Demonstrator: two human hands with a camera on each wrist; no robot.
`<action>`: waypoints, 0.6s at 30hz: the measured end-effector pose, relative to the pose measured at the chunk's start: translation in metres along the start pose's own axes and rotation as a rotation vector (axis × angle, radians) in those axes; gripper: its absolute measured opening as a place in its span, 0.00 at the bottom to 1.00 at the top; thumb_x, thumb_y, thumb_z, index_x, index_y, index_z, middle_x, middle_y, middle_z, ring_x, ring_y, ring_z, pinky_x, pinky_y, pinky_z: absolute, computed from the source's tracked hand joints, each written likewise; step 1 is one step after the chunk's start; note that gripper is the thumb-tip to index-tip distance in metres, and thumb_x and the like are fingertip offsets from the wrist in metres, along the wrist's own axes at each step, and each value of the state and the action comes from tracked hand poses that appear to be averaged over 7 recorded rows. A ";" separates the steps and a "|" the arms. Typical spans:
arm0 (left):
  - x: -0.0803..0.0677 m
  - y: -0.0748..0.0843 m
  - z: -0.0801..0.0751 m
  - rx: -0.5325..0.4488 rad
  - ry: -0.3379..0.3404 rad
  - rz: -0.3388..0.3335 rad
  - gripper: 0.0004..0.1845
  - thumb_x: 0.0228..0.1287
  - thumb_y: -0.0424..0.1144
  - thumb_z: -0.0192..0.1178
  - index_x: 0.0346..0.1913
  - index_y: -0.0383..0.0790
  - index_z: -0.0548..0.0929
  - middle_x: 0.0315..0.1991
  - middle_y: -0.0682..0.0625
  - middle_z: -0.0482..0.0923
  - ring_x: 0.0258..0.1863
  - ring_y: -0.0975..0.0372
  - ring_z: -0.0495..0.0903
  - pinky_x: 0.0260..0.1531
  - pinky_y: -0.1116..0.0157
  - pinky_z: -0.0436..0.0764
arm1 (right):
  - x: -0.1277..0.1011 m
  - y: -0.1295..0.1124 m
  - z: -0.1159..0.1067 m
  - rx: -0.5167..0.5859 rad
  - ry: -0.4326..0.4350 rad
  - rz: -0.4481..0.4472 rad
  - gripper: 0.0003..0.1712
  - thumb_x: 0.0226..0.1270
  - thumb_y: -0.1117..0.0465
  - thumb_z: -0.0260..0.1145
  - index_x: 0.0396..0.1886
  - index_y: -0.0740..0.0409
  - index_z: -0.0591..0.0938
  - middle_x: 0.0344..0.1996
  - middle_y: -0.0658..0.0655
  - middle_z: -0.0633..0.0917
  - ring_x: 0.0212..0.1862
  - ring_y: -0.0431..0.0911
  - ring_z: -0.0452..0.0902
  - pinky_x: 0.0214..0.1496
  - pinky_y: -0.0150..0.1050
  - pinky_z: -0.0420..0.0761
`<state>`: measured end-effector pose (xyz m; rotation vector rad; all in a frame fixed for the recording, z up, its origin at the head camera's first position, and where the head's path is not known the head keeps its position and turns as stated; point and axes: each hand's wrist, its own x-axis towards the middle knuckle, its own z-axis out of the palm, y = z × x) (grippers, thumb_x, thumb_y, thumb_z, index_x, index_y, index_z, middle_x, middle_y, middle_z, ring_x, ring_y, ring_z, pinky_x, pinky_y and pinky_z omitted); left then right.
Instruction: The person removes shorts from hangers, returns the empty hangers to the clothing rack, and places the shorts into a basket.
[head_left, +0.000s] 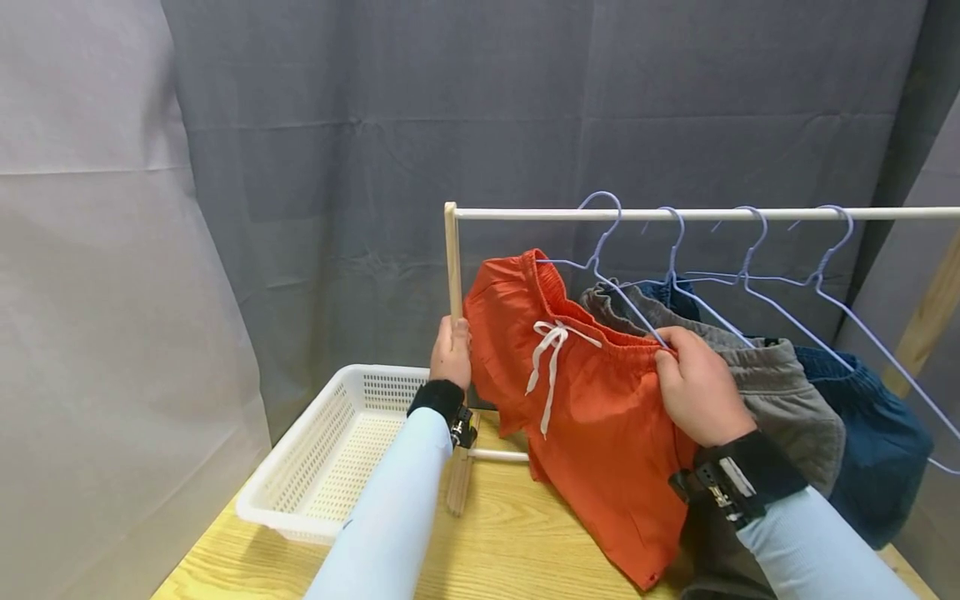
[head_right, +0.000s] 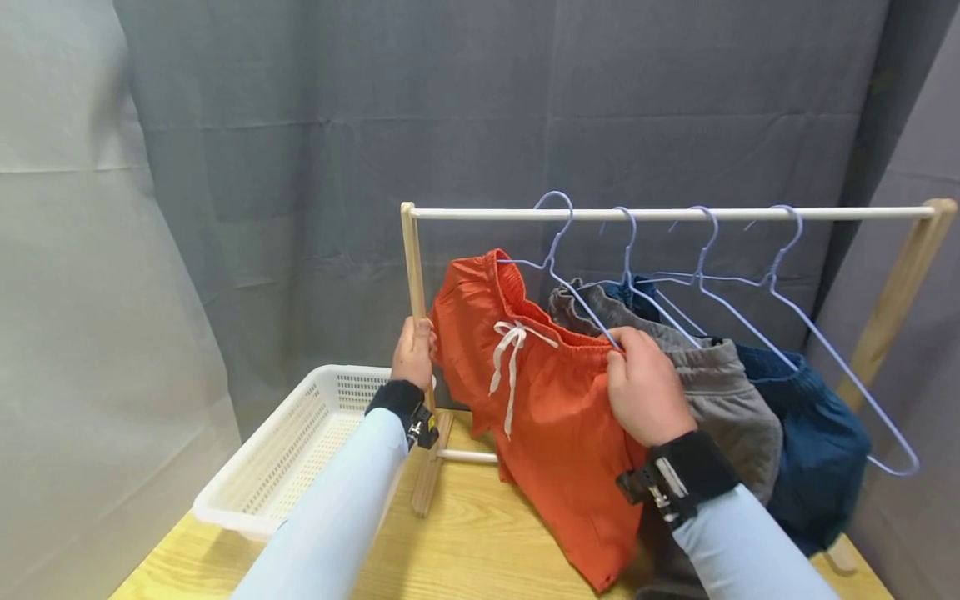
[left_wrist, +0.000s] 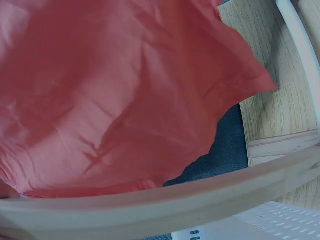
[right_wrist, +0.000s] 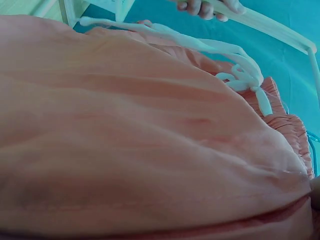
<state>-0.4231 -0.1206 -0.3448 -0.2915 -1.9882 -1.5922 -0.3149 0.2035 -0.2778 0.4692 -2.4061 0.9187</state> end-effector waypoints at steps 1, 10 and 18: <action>0.000 0.000 0.000 -0.002 -0.001 -0.002 0.17 0.83 0.51 0.39 0.47 0.39 0.68 0.31 0.51 0.65 0.32 0.59 0.68 0.37 0.62 0.67 | 0.000 0.000 -0.001 0.002 0.001 0.000 0.16 0.81 0.63 0.48 0.57 0.69 0.74 0.51 0.69 0.77 0.49 0.64 0.72 0.56 0.65 0.71; 0.000 0.003 0.000 0.038 0.014 0.009 0.15 0.84 0.47 0.41 0.47 0.38 0.70 0.32 0.50 0.67 0.33 0.56 0.69 0.39 0.60 0.68 | -0.003 -0.002 -0.007 0.002 0.008 0.020 0.18 0.81 0.62 0.47 0.59 0.69 0.73 0.54 0.70 0.76 0.52 0.65 0.71 0.58 0.68 0.69; 0.000 0.004 -0.001 0.036 0.017 0.009 0.14 0.84 0.45 0.41 0.48 0.37 0.70 0.31 0.50 0.66 0.32 0.57 0.68 0.39 0.60 0.67 | -0.005 -0.003 -0.011 -0.005 -0.008 0.033 0.19 0.82 0.60 0.47 0.60 0.69 0.73 0.55 0.70 0.75 0.52 0.65 0.70 0.58 0.69 0.70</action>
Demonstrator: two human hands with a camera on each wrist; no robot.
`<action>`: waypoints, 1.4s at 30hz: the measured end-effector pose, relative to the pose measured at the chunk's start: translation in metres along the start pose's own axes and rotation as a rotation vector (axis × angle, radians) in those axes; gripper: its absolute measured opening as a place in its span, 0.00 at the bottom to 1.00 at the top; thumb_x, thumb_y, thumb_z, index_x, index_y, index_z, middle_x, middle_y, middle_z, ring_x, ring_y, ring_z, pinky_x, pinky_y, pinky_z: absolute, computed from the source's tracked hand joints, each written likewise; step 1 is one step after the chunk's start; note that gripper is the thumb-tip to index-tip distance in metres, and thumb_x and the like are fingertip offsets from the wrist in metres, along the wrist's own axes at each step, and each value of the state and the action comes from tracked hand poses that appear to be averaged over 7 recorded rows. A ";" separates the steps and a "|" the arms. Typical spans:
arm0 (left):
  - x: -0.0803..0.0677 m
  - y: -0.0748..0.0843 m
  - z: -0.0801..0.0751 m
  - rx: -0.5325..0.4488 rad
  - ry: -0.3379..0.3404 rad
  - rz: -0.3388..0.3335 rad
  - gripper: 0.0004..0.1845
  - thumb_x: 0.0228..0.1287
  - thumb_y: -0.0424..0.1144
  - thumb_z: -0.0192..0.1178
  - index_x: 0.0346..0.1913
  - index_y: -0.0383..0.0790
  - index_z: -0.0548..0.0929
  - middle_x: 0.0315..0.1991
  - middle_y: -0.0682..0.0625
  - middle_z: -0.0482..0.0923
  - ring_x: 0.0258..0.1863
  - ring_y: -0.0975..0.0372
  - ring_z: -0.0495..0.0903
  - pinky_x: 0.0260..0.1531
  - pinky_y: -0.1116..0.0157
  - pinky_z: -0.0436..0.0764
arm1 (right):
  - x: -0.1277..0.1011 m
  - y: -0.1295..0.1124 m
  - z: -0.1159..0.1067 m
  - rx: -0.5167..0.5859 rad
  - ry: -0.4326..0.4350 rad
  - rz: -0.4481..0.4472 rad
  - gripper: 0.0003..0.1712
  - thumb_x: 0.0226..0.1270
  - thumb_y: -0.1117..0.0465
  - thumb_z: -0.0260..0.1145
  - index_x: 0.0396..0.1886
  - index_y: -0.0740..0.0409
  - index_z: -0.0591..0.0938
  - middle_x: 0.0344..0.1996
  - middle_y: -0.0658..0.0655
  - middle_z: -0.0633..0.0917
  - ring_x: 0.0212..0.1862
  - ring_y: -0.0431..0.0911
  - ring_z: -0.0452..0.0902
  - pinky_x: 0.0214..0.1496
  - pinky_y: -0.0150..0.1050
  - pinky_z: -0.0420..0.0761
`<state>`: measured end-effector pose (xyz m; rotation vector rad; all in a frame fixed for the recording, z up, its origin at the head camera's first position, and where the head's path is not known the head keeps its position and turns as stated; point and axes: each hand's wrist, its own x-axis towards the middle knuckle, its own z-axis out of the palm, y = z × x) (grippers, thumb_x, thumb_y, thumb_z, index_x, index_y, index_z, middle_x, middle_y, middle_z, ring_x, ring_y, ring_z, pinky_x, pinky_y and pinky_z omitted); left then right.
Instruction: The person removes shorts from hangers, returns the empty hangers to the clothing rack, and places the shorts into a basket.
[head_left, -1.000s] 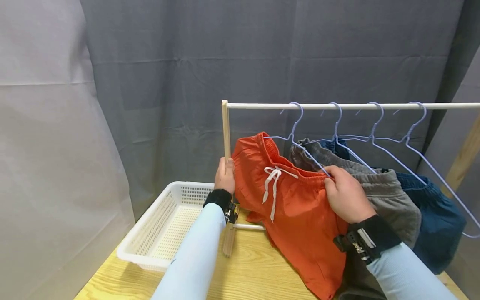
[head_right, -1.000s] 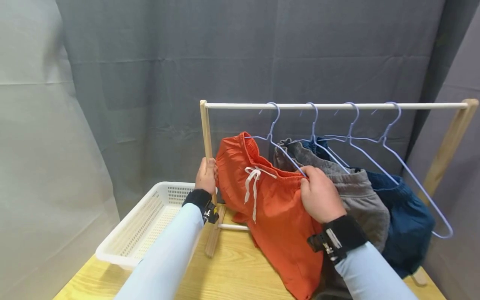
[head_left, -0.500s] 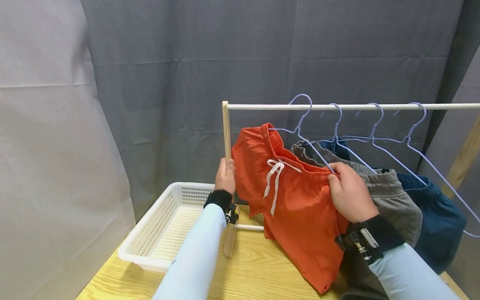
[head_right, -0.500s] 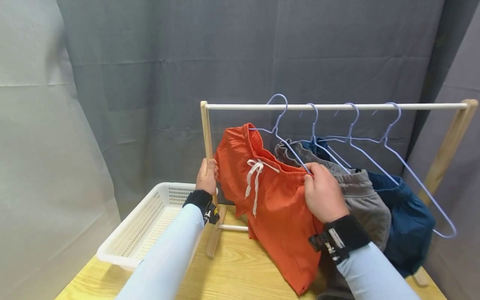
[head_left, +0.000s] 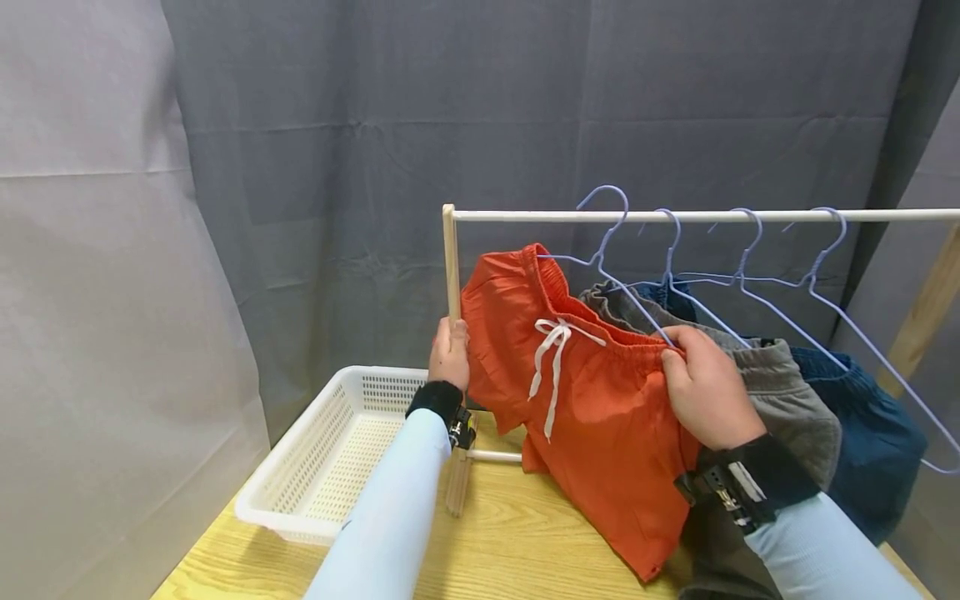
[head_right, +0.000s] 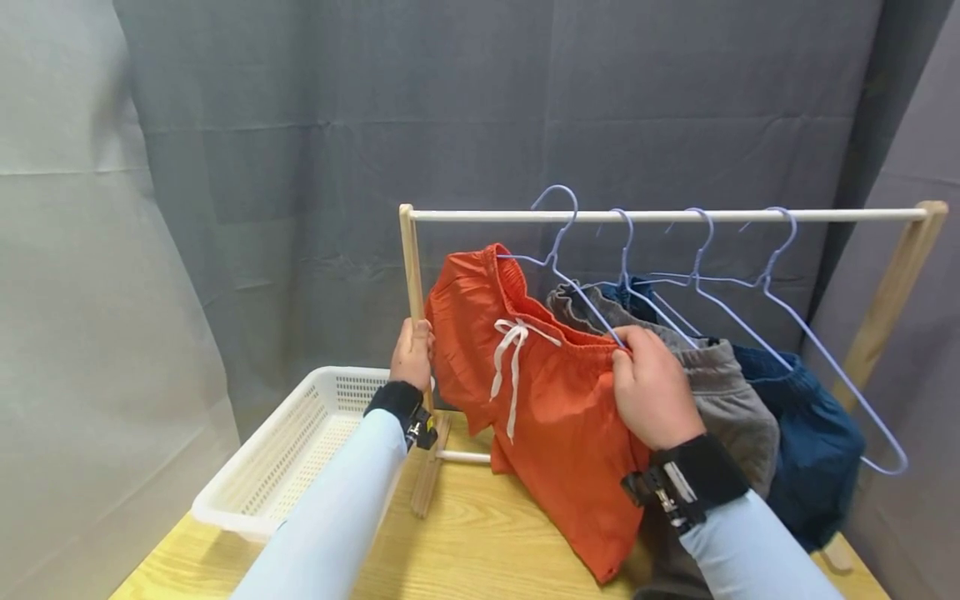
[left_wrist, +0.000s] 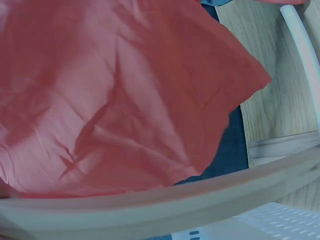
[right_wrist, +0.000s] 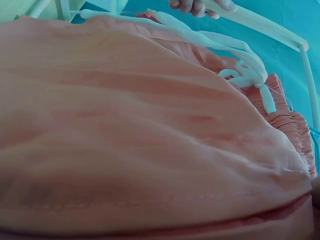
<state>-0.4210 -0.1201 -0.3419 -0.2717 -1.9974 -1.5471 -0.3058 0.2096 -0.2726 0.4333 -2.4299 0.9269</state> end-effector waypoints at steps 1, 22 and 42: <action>0.000 -0.001 0.000 -0.001 0.002 0.005 0.14 0.84 0.45 0.41 0.48 0.37 0.70 0.31 0.50 0.66 0.32 0.57 0.68 0.39 0.60 0.67 | 0.000 0.000 0.000 0.001 -0.003 0.000 0.19 0.82 0.60 0.47 0.60 0.69 0.73 0.55 0.70 0.75 0.52 0.65 0.70 0.58 0.69 0.70; 0.001 -0.002 -0.001 0.047 0.011 -0.025 0.13 0.83 0.47 0.43 0.47 0.41 0.69 0.32 0.49 0.67 0.36 0.53 0.71 0.41 0.58 0.69 | -0.015 -0.002 -0.003 -0.031 0.016 -0.063 0.16 0.81 0.62 0.51 0.57 0.69 0.75 0.52 0.69 0.77 0.48 0.63 0.72 0.52 0.68 0.75; -0.001 -0.002 -0.002 0.012 -0.009 -0.024 0.16 0.83 0.49 0.42 0.53 0.38 0.70 0.38 0.45 0.71 0.42 0.51 0.74 0.47 0.56 0.71 | -0.038 0.004 -0.011 -0.053 -0.012 -0.085 0.14 0.79 0.63 0.53 0.55 0.68 0.76 0.51 0.68 0.78 0.49 0.62 0.73 0.52 0.70 0.73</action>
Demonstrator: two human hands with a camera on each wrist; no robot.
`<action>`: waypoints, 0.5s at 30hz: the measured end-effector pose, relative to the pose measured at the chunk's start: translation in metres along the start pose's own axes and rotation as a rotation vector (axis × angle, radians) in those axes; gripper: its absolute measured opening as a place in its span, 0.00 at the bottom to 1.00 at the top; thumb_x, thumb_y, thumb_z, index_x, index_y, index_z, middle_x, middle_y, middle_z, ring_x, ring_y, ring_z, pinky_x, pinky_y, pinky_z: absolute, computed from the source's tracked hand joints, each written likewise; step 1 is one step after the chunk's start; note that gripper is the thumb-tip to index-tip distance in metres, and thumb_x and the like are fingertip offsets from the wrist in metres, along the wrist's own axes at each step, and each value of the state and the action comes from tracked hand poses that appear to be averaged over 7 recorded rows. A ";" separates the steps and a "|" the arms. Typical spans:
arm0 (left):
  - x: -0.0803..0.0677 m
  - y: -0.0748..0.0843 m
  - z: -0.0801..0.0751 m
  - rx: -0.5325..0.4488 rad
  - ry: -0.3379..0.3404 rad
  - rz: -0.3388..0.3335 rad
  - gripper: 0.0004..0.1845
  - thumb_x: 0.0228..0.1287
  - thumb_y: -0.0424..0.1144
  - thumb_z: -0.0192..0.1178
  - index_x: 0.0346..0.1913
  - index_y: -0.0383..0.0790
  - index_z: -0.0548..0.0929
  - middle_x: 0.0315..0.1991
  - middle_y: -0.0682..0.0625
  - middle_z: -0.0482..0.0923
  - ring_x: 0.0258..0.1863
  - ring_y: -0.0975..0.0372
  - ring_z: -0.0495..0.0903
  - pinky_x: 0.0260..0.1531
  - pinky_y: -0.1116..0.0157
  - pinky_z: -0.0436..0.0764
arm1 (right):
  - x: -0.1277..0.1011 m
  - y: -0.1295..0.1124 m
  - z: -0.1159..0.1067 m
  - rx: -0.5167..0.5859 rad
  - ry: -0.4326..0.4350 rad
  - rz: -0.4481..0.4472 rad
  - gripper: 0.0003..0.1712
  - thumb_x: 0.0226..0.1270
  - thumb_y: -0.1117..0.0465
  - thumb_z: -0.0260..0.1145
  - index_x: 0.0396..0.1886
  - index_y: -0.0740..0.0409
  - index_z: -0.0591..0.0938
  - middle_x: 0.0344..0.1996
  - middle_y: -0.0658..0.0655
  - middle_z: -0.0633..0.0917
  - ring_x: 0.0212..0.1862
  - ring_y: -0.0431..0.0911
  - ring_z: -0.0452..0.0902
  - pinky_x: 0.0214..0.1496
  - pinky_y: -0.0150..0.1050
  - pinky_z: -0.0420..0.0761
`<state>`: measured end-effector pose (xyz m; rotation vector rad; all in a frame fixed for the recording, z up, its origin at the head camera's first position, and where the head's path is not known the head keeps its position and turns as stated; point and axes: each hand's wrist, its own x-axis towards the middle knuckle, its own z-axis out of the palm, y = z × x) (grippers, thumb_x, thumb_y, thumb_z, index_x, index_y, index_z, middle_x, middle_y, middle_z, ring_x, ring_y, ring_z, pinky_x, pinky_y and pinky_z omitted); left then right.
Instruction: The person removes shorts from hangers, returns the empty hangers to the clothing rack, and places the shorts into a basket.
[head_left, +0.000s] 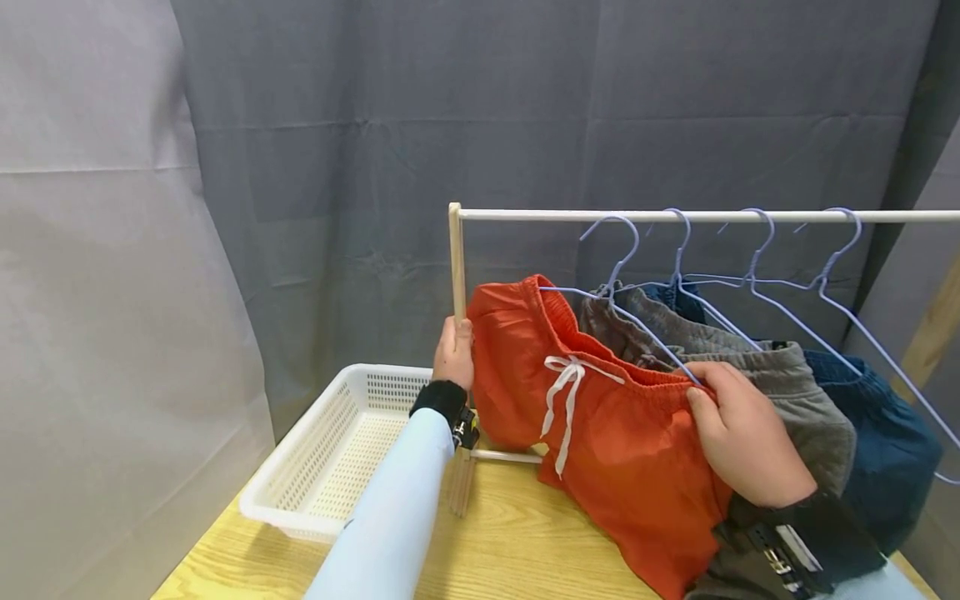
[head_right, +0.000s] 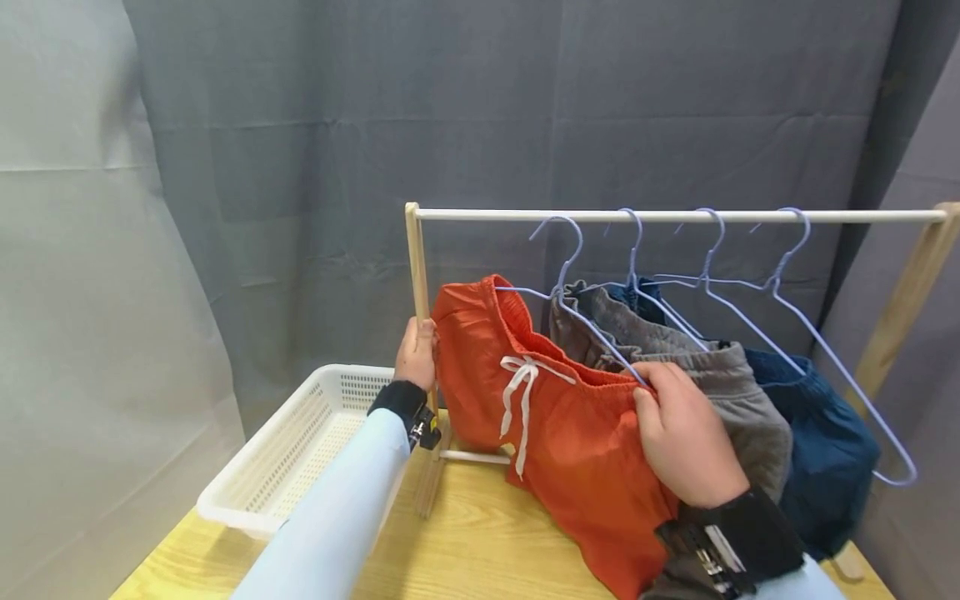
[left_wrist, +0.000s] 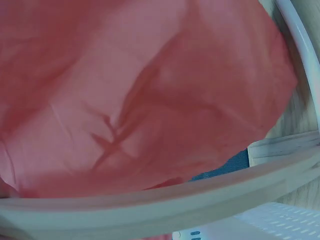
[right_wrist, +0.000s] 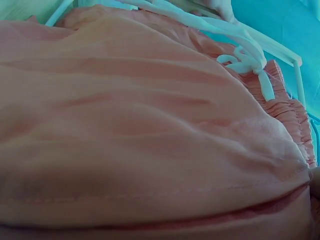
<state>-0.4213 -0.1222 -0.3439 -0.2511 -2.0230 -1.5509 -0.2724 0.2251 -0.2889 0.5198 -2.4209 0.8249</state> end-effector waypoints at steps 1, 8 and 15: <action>0.000 0.000 0.000 0.000 0.000 -0.002 0.16 0.83 0.49 0.42 0.53 0.39 0.70 0.38 0.45 0.71 0.42 0.51 0.74 0.47 0.56 0.71 | -0.001 0.000 -0.001 -0.001 -0.005 -0.003 0.14 0.79 0.63 0.53 0.55 0.68 0.76 0.51 0.67 0.78 0.49 0.62 0.73 0.52 0.70 0.73; 0.000 0.001 0.000 0.006 0.000 -0.015 0.18 0.83 0.51 0.42 0.54 0.39 0.70 0.41 0.44 0.73 0.45 0.50 0.74 0.50 0.54 0.72 | -0.010 0.004 -0.005 -0.018 -0.055 0.013 0.15 0.80 0.62 0.52 0.57 0.67 0.76 0.52 0.67 0.78 0.49 0.61 0.73 0.51 0.71 0.74; 0.000 -0.002 -0.001 0.018 -0.008 -0.002 0.23 0.81 0.57 0.40 0.51 0.39 0.69 0.37 0.46 0.69 0.42 0.51 0.72 0.46 0.57 0.69 | -0.017 0.011 -0.008 -0.023 -0.055 -0.013 0.15 0.79 0.63 0.54 0.58 0.66 0.76 0.53 0.67 0.78 0.50 0.62 0.74 0.50 0.72 0.74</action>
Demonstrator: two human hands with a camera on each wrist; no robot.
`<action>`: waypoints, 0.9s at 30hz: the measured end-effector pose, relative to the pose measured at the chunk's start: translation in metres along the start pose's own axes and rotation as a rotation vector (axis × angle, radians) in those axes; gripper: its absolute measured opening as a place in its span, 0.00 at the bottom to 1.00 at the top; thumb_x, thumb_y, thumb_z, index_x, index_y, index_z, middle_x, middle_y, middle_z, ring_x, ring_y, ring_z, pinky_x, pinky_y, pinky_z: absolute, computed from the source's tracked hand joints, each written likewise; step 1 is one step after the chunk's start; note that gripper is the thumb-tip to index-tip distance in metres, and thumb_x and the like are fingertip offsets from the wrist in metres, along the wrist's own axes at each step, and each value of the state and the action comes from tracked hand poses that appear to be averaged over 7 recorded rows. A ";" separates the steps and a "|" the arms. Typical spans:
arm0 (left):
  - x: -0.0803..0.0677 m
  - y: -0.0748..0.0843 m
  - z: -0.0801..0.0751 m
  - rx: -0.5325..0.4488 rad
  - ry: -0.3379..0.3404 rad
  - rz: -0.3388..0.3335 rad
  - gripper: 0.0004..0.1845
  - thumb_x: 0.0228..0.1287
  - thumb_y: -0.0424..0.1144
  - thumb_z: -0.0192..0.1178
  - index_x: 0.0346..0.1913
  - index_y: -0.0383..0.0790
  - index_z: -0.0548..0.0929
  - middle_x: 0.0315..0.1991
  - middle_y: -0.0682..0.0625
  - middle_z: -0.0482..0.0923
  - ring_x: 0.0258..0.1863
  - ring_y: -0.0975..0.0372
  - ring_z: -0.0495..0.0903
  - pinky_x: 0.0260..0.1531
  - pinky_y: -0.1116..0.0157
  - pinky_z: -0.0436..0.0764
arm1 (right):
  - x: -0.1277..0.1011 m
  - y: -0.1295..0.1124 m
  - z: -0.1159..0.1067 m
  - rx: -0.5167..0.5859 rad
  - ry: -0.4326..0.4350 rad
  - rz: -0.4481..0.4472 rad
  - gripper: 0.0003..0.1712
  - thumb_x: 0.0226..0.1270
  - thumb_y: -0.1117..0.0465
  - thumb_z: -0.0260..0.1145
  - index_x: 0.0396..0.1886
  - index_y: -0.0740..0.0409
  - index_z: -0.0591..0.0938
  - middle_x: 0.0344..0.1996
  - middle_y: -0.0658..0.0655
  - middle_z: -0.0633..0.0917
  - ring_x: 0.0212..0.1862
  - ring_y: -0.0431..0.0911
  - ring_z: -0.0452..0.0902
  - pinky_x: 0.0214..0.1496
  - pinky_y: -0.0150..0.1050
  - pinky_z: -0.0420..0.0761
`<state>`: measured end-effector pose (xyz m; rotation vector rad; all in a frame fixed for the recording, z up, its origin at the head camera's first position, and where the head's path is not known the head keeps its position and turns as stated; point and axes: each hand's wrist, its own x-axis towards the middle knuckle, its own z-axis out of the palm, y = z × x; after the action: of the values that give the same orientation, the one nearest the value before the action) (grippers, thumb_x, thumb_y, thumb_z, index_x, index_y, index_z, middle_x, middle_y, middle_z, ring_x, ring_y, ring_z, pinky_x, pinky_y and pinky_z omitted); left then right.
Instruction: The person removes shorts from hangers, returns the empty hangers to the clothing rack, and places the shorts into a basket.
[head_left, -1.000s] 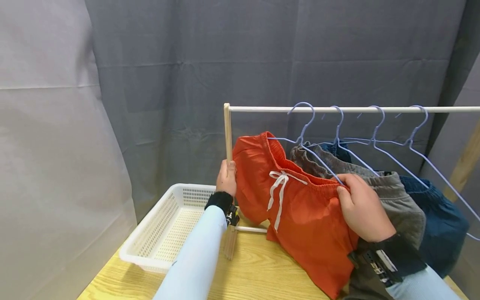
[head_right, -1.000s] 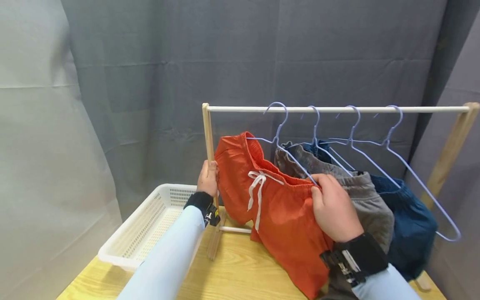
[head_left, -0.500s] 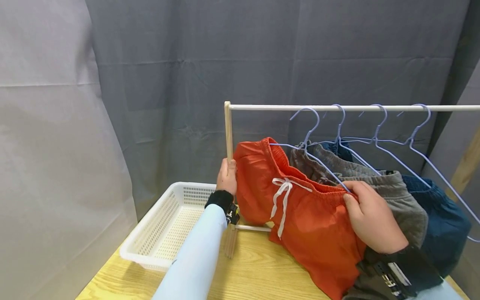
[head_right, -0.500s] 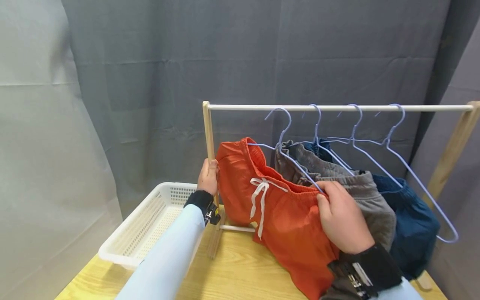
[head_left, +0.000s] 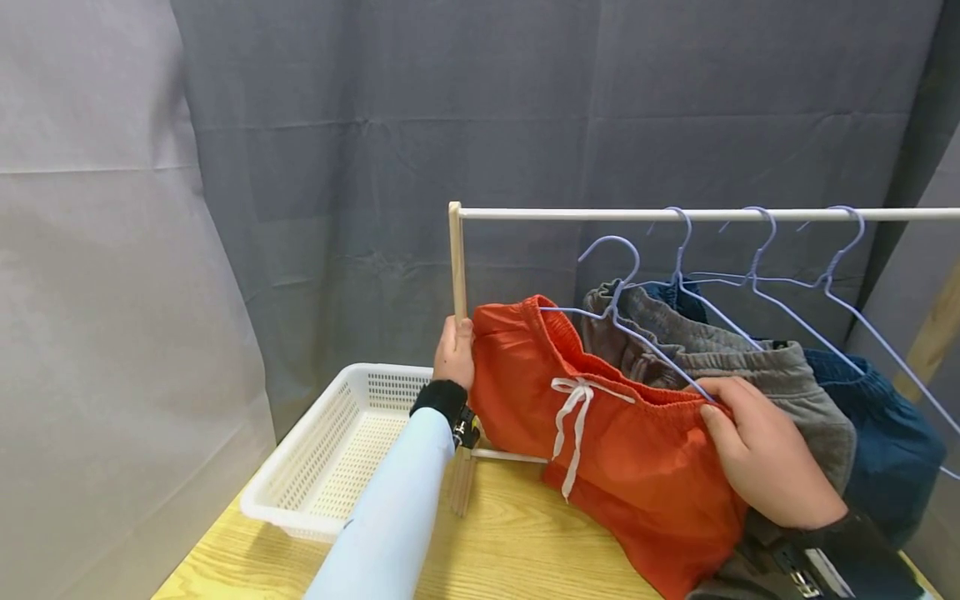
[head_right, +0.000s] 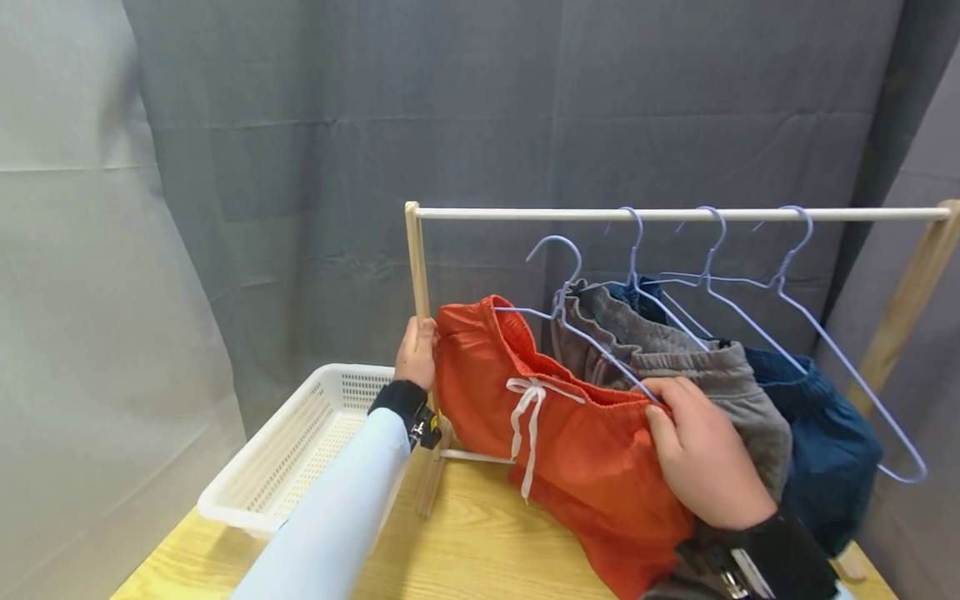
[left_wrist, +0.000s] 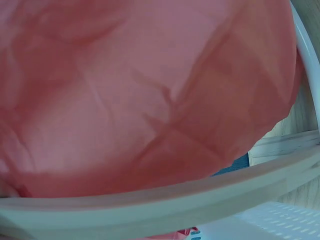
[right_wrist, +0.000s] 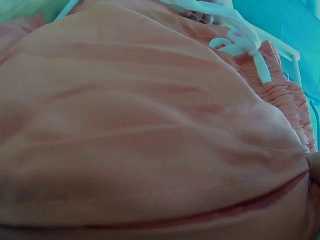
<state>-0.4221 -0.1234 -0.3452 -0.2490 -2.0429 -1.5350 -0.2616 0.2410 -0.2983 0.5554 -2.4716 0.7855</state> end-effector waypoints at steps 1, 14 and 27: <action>0.000 -0.001 0.000 0.001 -0.002 -0.001 0.24 0.81 0.59 0.39 0.52 0.40 0.69 0.37 0.47 0.69 0.42 0.51 0.72 0.46 0.57 0.70 | -0.001 0.001 0.000 -0.001 0.001 -0.008 0.15 0.79 0.63 0.55 0.58 0.66 0.76 0.53 0.67 0.78 0.50 0.62 0.74 0.50 0.72 0.74; 0.000 -0.002 0.002 -0.019 -0.001 -0.021 0.20 0.82 0.56 0.41 0.51 0.41 0.69 0.35 0.47 0.67 0.41 0.51 0.72 0.44 0.56 0.68 | -0.012 0.009 -0.001 -0.007 -0.034 -0.012 0.15 0.78 0.63 0.57 0.59 0.62 0.78 0.52 0.64 0.81 0.49 0.60 0.76 0.49 0.70 0.77; -0.002 0.004 0.001 -0.044 -0.005 -0.028 0.21 0.81 0.58 0.41 0.48 0.41 0.69 0.34 0.48 0.68 0.36 0.55 0.71 0.40 0.60 0.69 | -0.019 0.012 -0.002 -0.037 -0.083 -0.008 0.15 0.76 0.63 0.60 0.58 0.60 0.81 0.50 0.61 0.84 0.46 0.56 0.79 0.47 0.66 0.80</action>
<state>-0.4186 -0.1212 -0.3437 -0.2432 -2.0263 -1.5992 -0.2516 0.2554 -0.3126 0.5949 -2.5528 0.7260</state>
